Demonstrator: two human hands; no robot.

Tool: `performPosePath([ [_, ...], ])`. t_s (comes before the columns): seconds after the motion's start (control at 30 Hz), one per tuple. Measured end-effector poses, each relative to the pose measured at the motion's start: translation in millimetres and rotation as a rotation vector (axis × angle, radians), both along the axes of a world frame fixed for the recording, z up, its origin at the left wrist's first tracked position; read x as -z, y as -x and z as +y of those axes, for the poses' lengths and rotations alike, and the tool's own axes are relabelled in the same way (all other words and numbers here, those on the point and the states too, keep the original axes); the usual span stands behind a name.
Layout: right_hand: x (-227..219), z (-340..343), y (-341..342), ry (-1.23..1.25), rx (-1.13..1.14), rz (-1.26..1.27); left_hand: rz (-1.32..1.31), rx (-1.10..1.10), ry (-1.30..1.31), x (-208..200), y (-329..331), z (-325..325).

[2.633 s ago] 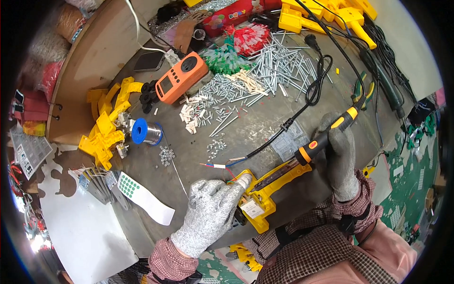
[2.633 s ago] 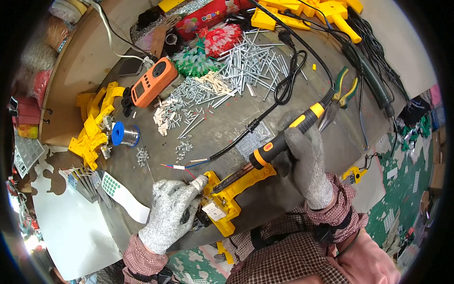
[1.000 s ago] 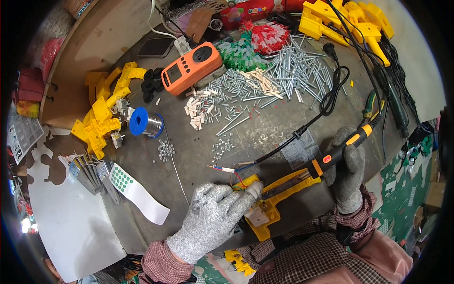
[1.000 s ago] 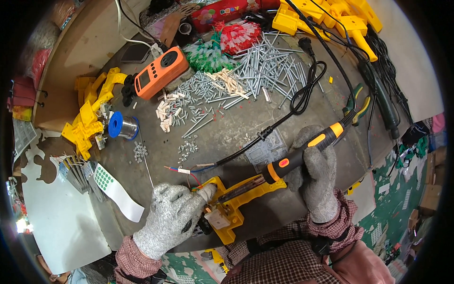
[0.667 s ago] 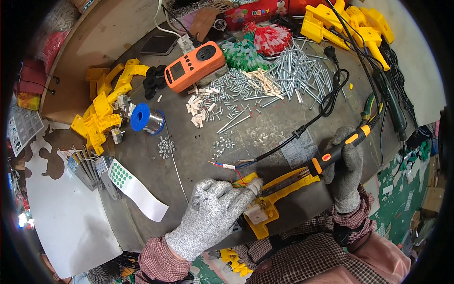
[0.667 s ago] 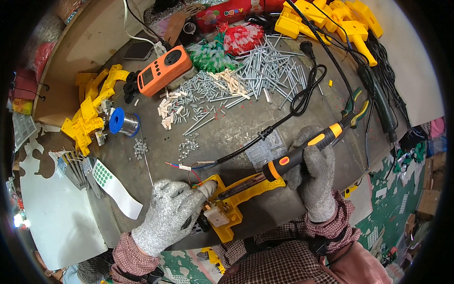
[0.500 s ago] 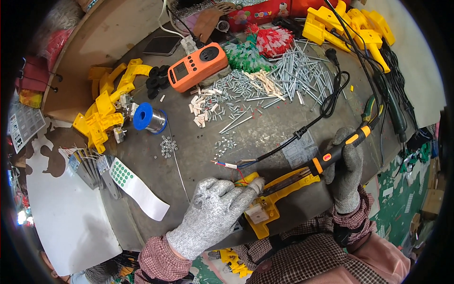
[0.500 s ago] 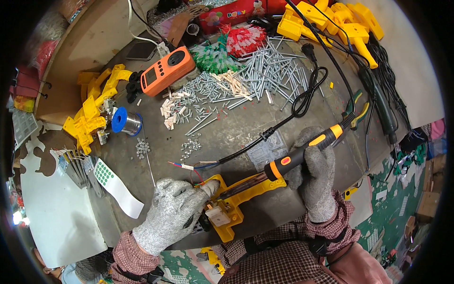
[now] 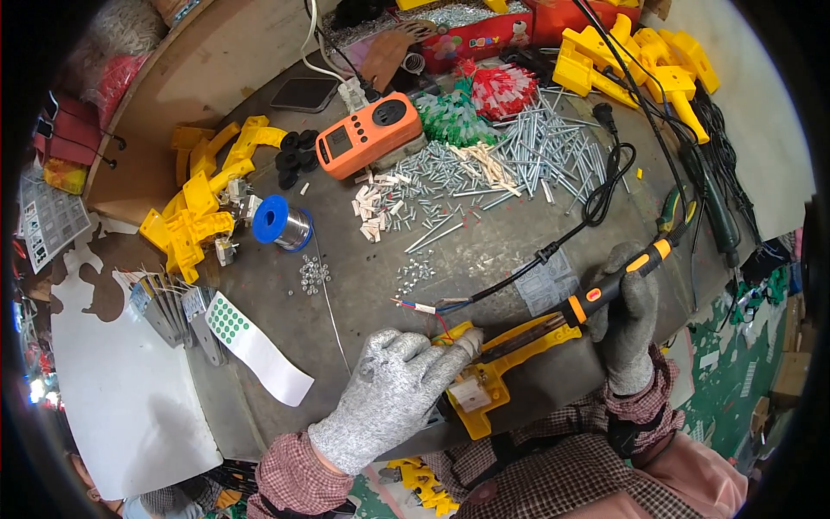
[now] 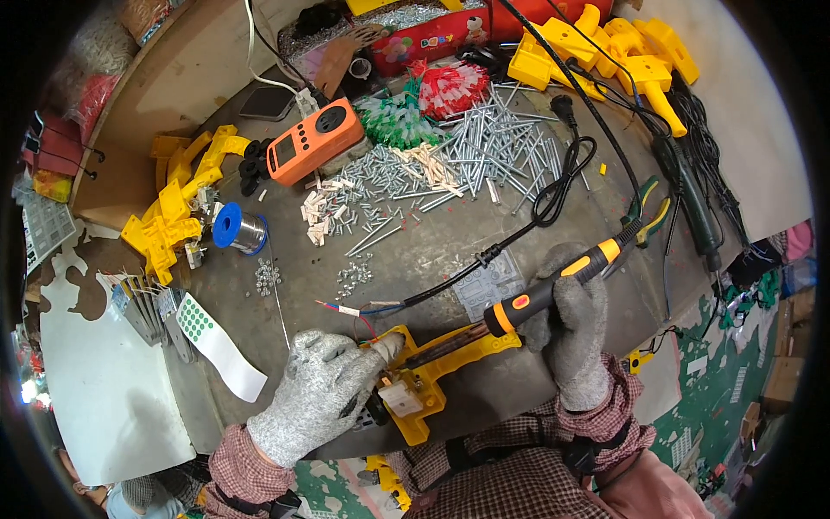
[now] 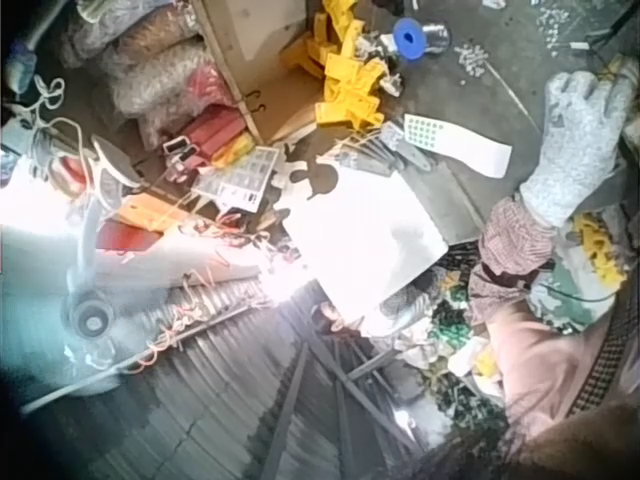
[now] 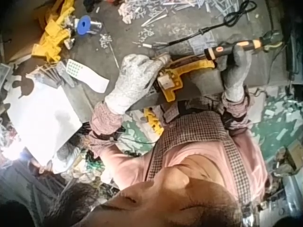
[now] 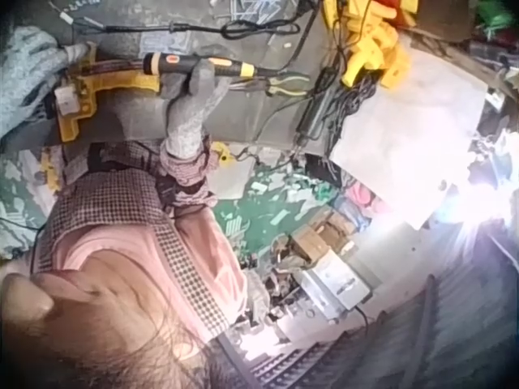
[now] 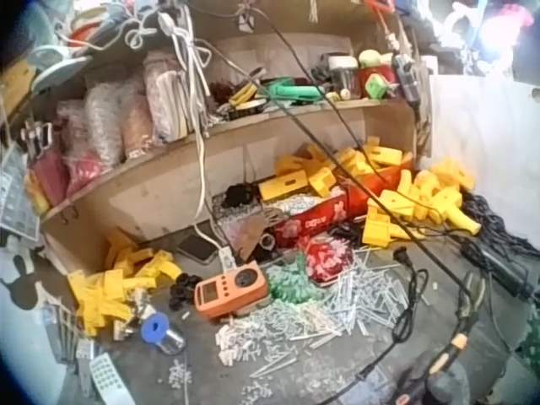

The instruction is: Assembling a yellow plastic tool housing with internal components, wiring, and screws using an electric screwdriver and soldering iron.

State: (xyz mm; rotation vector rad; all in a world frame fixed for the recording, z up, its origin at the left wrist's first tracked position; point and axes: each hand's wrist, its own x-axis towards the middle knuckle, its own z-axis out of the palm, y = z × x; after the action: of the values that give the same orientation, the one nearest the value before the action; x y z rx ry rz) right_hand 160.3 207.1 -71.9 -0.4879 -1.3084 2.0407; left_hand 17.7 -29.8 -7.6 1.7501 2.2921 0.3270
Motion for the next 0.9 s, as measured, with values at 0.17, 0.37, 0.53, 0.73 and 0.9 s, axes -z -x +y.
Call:
performPosePath([
  [0.17, 0.5, 4.2, -6.3, 0.049, -0.044, 0.006, -0.006, -0.013, 0.002, -1.0, 0.0, 0.3],
  [0.37, -2.3, 3.1, -8.0, -0.011, -0.141, 0.040, 0.012, 0.009, -0.064, -1.3, -0.4, -0.9],
  [0.53, -6.4, -2.1, -5.2, -0.009, -0.148, 0.029, 0.009, 0.012, -0.013, -2.4, 0.3, -1.0],
  [0.73, -5.0, -2.1, -4.1, -0.016, -0.161, 0.050, 0.031, 0.050, 0.030, -0.5, 0.9, -5.5],
  [0.9, -3.9, -2.6, -4.0, -0.015, -0.163, 0.054, 0.020, 0.016, -0.048, -1.2, -0.2, -3.1],
])
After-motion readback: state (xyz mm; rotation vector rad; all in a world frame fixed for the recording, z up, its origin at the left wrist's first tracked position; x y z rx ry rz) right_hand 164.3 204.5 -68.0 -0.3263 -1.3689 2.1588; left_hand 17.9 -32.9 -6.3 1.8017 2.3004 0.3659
